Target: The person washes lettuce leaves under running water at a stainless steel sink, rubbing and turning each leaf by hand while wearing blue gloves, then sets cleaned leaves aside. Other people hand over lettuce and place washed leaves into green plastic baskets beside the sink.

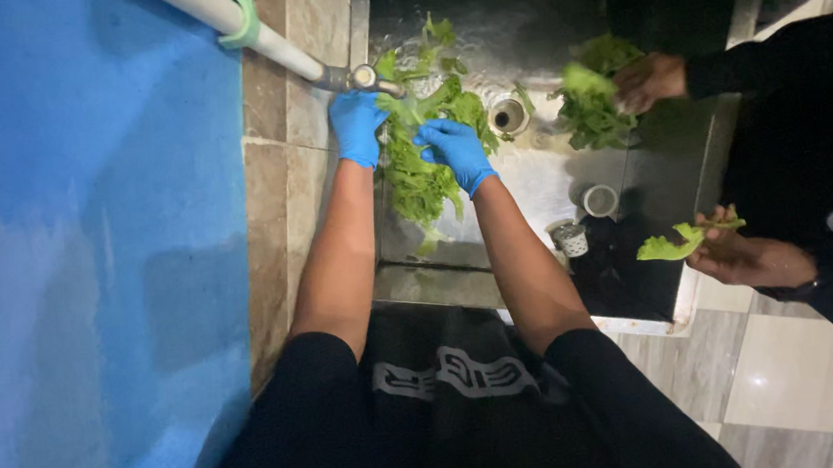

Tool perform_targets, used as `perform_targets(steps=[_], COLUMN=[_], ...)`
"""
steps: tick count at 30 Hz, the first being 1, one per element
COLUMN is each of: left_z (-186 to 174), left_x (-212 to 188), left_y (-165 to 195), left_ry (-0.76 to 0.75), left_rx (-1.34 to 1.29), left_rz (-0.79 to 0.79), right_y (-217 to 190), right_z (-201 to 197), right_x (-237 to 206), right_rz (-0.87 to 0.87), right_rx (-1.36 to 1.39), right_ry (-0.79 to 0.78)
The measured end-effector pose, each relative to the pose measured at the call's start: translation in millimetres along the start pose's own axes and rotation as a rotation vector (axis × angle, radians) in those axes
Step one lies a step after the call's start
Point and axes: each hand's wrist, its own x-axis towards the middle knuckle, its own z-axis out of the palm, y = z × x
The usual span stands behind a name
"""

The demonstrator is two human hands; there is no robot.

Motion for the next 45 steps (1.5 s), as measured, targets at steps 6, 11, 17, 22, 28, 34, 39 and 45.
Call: perform_targets(steps=[6, 11, 17, 22, 28, 34, 39, 45], left_z=[-3, 0, 11, 14, 33, 52, 51, 44], left_x=[-10, -14, -19, -27, -8, 26, 27, 15], left_y=[13, 16, 4, -20, -52, -64, -74, -64], left_ry=[0.084, 0.065, -0.245, -0.324, -0.177, -0.466, -0.478, -0.379], left_rx=[0.106, 0.288, -0.333, -0.748, -0.921, -1.334, -1.427, -1.026], left_rz=[0.264, 0.261, -0.207, -0.358, -0.287, -0.103, -0.094, -0.131], right_y=[6, 5, 6, 5, 7, 19, 16, 2], right_z=[16, 5, -23, -36, -32, -27, -40, -59], right_x=[0, -13, -37, -48, -52, -48, -42, -35], right_rz=[0.045, -0.013, -0.35, -0.574, -1.187, -1.23, -1.243, -1.115], right_rx=[0.078, 0.065, -0.143, -0.555, -1.364, -1.559, -1.682, -1.544], right_ry=[0.018, 0.049, 0.181, 0.301, 0.261, 0.238, 0.202, 0.168])
